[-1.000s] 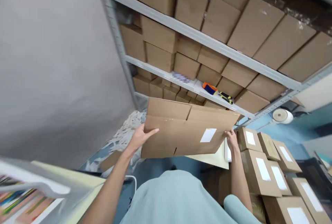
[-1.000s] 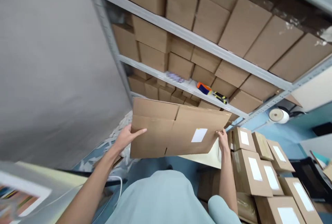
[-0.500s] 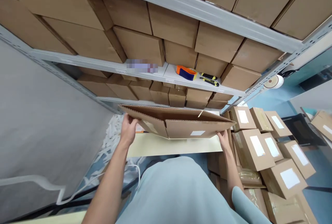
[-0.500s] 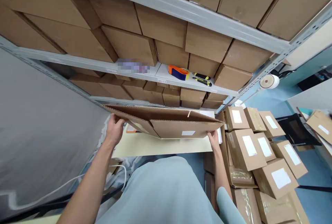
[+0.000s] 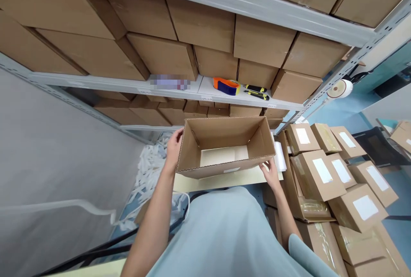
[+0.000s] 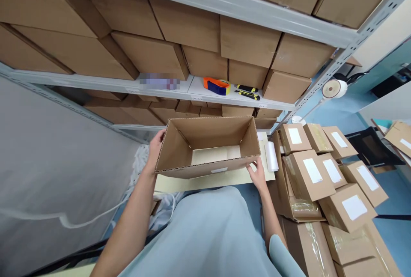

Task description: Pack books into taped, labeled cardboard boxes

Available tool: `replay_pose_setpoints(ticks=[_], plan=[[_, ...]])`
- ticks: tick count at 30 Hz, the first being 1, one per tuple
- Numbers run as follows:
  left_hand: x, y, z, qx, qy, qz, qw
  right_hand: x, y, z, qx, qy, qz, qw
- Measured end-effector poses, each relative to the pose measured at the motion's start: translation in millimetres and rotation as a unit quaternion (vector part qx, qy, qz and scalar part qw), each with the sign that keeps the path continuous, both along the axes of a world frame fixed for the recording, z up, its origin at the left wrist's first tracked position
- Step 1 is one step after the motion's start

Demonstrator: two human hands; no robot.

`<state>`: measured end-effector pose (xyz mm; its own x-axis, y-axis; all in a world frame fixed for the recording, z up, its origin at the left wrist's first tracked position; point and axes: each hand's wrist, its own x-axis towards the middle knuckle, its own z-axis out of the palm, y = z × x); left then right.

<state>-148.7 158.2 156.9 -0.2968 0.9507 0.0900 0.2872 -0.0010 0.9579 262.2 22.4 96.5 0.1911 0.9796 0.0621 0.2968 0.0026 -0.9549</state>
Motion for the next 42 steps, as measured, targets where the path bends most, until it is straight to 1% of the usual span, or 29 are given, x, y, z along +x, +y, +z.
replay_pose_setpoints(ticks=[2,3,4,6,8,9,11,13,16,19,21,23,27,30,32,35,39,40,42], plan=[[-12,-21,14.7,-0.032,-0.005,0.01,0.999,8,-2,19.5,0.013,-0.013,0.041,0.999],[-17,-32,22.9,-0.048,-0.006,0.013,0.999,11,-1,31.0,0.024,-0.015,0.051,0.998],[-20,-43,31.0,-0.061,-0.001,0.012,0.998,13,3,43.1,0.034,-0.017,0.051,0.998],[-22,-63,45.2,-0.079,0.025,-0.009,0.997,16,17,68.2,0.034,-0.034,0.027,0.998],[-20,-78,55.1,-0.093,0.083,-0.038,0.991,18,36,92.1,0.006,-0.076,0.007,0.997],[-19,-83,58.7,-0.104,0.123,-0.047,0.986,18,45,102.8,-0.011,-0.107,0.011,0.994],[-16,-90,64.8,-0.131,0.205,-0.049,0.969,16,61,121.6,-0.031,-0.182,0.035,0.982],[-13,-93,71.5,-0.146,0.279,-0.038,0.948,12,70,136.6,-0.028,-0.267,0.057,0.962],[-9,-92,85.7,-0.13,0.364,-0.015,0.922,4,71,153.9,-0.01,-0.361,0.06,0.931],[-4,-86,101.2,-0.117,0.405,0.012,0.907,-3,68,166.0,0.0,-0.399,0.048,0.916],[-1,-80,108.2,-0.121,0.412,0.02,0.903,-8,69,170.3,-0.003,-0.414,0.05,0.909],[2,-74,110.7,-0.133,0.408,0.002,0.903,-13,70,170.7,-0.018,-0.432,0.065,0.899],[7,-70,104.4,-0.159,0.388,-0.074,0.905,-18,73,162.9,-0.06,-0.469,0.07,0.879],[8,-70,96.8,-0.161,0.394,-0.094,0.9,-13,73,155.0,-0.057,-0.47,0.074,0.878],[6,-68,92.6,-0.156,0.389,-0.099,0.903,-6,74,149.6,-0.041,-0.457,0.083,0.885],[1,-63,87.0,-0.152,0.343,-0.117,0.92,-4,74,140.2,-0.005,-0.418,0.091,0.904],[-3,-61,77.0,-0.146,0.237,-0.166,0.946,-22,68,128.8,0.041,-0.297,0.104,0.948],[-3,-62,74.0,-0.148,0.209,-0.183,0.949,-27,67,127.2,0.041,-0.274,0.111,0.954],[-4,-64,68.3,-0.158,0.17,-0.204,0.951,-34,66,126.2,0.027,-0.265,0.131,0.955]])
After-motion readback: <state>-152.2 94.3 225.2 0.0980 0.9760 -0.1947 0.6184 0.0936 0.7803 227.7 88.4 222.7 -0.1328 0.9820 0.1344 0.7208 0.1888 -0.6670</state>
